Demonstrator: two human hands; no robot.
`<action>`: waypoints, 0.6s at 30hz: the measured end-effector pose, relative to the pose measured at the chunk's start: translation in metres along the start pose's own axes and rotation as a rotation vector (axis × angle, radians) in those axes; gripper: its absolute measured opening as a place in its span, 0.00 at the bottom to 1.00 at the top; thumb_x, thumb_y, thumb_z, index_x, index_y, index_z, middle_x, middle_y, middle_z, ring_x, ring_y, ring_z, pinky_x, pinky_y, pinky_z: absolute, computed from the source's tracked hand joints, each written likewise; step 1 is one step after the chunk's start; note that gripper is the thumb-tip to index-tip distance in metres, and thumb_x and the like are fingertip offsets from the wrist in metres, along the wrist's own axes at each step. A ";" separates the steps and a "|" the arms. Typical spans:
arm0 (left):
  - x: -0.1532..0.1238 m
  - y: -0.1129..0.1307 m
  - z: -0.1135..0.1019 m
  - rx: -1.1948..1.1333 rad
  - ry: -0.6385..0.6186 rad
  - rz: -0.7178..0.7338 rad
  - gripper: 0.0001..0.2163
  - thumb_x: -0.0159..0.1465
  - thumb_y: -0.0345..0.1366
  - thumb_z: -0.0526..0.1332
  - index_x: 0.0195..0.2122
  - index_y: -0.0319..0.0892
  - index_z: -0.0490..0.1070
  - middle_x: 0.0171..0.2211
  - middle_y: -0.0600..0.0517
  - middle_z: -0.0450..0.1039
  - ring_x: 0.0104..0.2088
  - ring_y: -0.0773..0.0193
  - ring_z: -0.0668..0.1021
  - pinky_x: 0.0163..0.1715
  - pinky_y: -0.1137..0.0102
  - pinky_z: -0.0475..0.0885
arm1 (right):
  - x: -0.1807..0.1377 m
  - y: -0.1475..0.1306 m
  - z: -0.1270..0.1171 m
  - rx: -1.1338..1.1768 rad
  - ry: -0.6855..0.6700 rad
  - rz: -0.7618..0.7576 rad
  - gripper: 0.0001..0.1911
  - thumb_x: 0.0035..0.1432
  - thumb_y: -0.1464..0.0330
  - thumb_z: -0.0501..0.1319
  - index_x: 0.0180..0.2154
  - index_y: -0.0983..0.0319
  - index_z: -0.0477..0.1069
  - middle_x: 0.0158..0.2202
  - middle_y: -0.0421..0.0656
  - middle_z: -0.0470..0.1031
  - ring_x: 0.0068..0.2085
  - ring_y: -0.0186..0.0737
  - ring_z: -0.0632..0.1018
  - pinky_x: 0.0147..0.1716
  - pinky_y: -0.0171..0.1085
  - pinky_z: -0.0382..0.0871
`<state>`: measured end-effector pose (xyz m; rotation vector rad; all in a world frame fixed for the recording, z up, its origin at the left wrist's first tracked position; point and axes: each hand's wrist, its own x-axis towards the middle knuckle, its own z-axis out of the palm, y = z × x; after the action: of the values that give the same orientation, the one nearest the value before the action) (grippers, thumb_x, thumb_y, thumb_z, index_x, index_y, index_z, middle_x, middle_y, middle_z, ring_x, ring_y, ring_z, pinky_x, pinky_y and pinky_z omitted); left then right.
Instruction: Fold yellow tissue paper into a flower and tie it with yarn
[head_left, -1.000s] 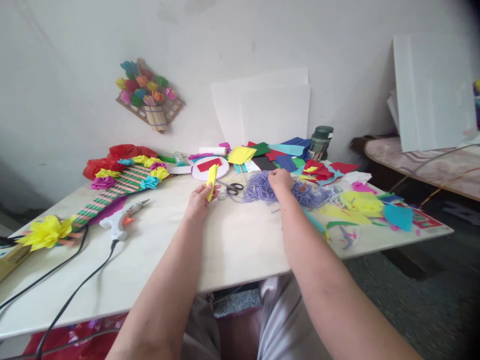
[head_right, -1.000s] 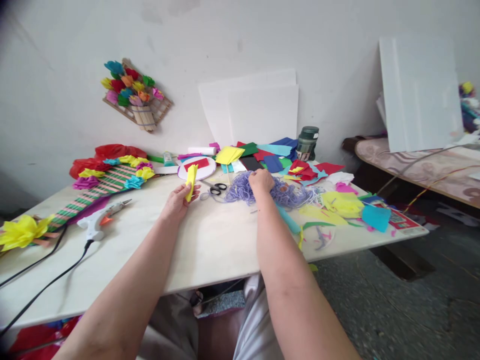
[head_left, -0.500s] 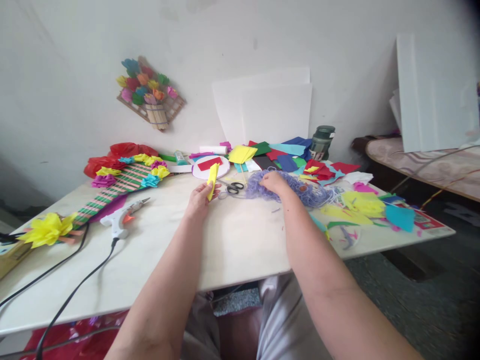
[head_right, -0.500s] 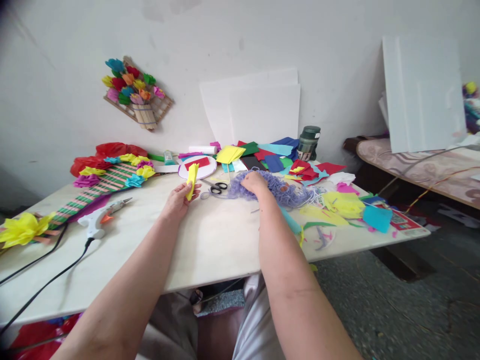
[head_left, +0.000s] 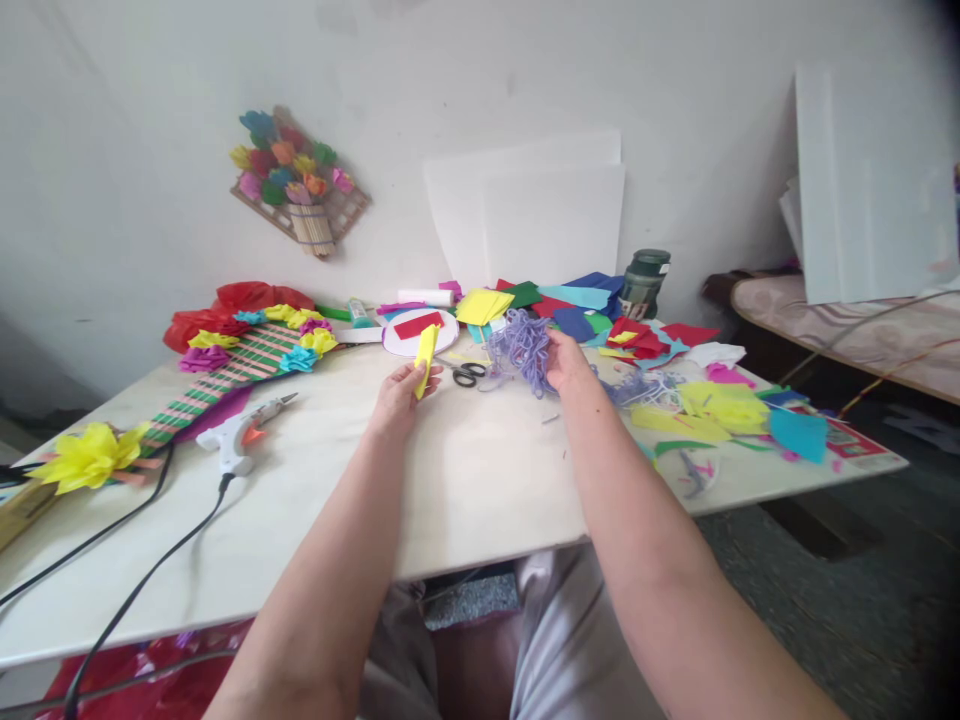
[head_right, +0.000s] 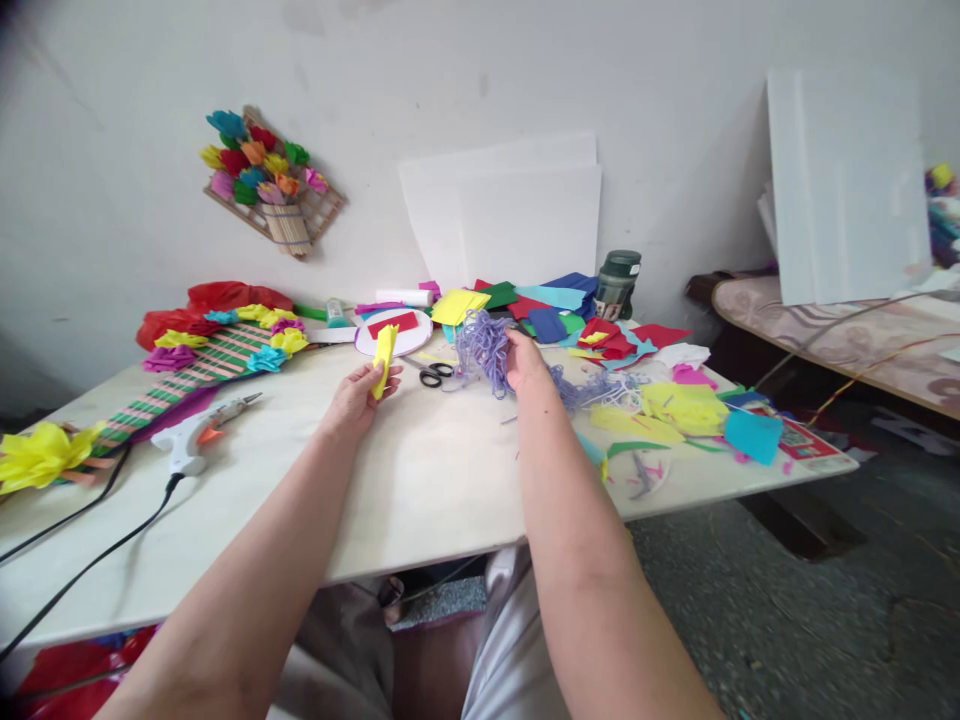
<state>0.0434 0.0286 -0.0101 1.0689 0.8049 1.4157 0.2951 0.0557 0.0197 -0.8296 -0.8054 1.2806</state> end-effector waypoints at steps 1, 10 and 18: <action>0.000 0.000 0.000 0.001 -0.002 0.001 0.14 0.49 0.40 0.65 0.33 0.36 0.70 0.34 0.46 0.75 0.27 0.71 0.74 0.34 0.72 0.69 | 0.000 0.000 0.000 0.038 -0.018 0.031 0.09 0.52 0.66 0.50 0.29 0.63 0.65 0.21 0.42 0.71 0.23 0.37 0.73 0.24 0.37 0.68; -0.002 0.001 0.001 -0.009 -0.007 -0.011 0.13 0.50 0.39 0.65 0.32 0.37 0.70 0.34 0.47 0.75 0.27 0.70 0.74 0.34 0.72 0.69 | -0.008 -0.007 0.001 -0.011 -0.086 -0.018 0.18 0.53 0.56 0.48 0.35 0.62 0.66 0.26 0.43 0.72 0.28 0.39 0.73 0.28 0.39 0.68; -0.001 0.000 0.000 -0.003 -0.018 -0.020 0.13 0.49 0.39 0.65 0.32 0.37 0.70 0.34 0.46 0.75 0.28 0.70 0.75 0.34 0.72 0.69 | -0.013 -0.005 0.004 -0.073 -0.162 -0.051 0.25 0.53 0.54 0.44 0.44 0.62 0.66 0.29 0.44 0.73 0.31 0.40 0.72 0.31 0.40 0.68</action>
<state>0.0430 0.0277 -0.0100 1.0665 0.7984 1.3883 0.2932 0.0430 0.0256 -0.7652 -1.0019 1.2905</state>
